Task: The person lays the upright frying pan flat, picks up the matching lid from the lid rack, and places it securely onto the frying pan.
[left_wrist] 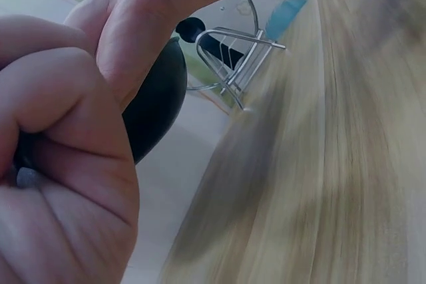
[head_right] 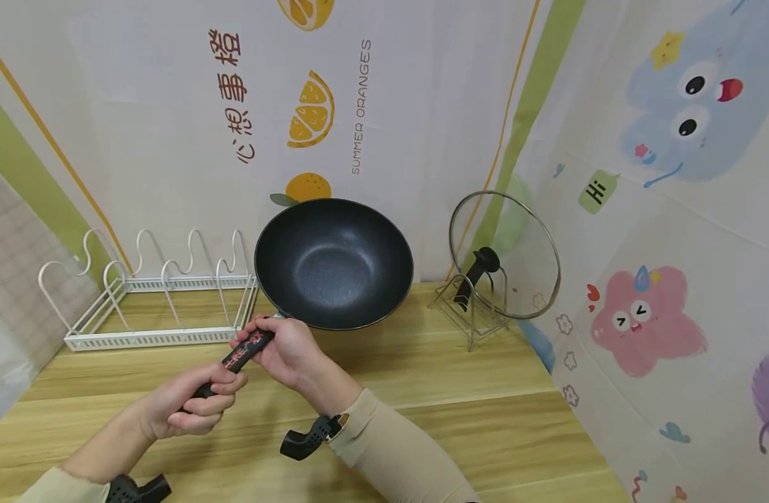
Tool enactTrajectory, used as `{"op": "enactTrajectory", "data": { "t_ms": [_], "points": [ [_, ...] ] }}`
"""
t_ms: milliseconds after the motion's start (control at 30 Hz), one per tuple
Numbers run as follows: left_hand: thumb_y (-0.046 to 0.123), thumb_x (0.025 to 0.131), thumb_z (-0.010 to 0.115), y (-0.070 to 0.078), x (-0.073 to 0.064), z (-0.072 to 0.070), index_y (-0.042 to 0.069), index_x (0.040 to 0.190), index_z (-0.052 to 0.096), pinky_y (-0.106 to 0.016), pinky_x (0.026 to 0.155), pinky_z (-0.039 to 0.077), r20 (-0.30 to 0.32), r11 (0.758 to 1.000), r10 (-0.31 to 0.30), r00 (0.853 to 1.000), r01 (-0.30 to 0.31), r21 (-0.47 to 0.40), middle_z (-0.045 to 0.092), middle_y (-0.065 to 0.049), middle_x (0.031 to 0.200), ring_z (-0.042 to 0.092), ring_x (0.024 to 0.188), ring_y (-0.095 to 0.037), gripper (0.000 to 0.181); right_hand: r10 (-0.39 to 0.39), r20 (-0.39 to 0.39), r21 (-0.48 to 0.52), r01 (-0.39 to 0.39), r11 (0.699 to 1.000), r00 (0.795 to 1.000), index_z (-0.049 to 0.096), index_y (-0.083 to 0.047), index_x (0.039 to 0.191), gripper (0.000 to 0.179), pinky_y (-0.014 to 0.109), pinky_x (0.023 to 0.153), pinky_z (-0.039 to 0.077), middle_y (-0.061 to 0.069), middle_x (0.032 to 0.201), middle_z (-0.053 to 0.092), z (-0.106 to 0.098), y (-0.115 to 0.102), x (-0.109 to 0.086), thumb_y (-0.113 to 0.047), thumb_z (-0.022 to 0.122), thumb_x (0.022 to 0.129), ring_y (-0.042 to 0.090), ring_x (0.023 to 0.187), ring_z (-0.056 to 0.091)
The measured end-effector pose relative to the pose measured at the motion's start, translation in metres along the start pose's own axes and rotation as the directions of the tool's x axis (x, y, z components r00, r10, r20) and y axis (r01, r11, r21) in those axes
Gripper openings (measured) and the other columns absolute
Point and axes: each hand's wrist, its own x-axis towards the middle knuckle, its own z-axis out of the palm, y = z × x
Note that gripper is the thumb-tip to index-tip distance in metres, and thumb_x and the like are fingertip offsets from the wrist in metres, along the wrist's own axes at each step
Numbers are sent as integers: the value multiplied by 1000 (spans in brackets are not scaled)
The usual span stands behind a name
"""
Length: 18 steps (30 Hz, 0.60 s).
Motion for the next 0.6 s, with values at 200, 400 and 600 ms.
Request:
{"op": "enactTrajectory", "data": {
  "t_ms": [200, 400, 600],
  "points": [
    [13, 111, 23, -2, 0, -5, 17, 88, 34, -22, 36, 7, -1, 1000, -5, 1000, 5, -19, 24, 10, 62, 18, 43, -5, 26, -11, -8, -24, 10, 1000, 1000, 51, -10, 105, 14, 53, 125, 42, 5, 97, 54, -3, 3, 1, -6, 40, 113, 21, 98, 59],
    [13, 111, 22, -6, 1, -12, 17, 87, 34, -21, 36, 8, 7, 999, -10, 1000, 10, -40, 24, 11, 62, 18, 43, -4, 28, 1, -30, -1, -1, 1000, 1000, 53, -6, 106, 13, 57, 131, 36, 5, 98, 54, -8, 7, 4, -5, 41, 112, 21, 99, 58],
    [12, 110, 22, -12, 3, -19, 17, 88, 37, -19, 36, 11, 8, 997, -2, 1000, 3, -80, 24, 10, 62, 18, 44, -4, 27, 22, -46, 3, -22, 1000, 999, 52, -7, 105, 13, 55, 129, 38, 5, 98, 54, -15, 10, 9, -6, 41, 112, 21, 100, 58]
  ]
}}
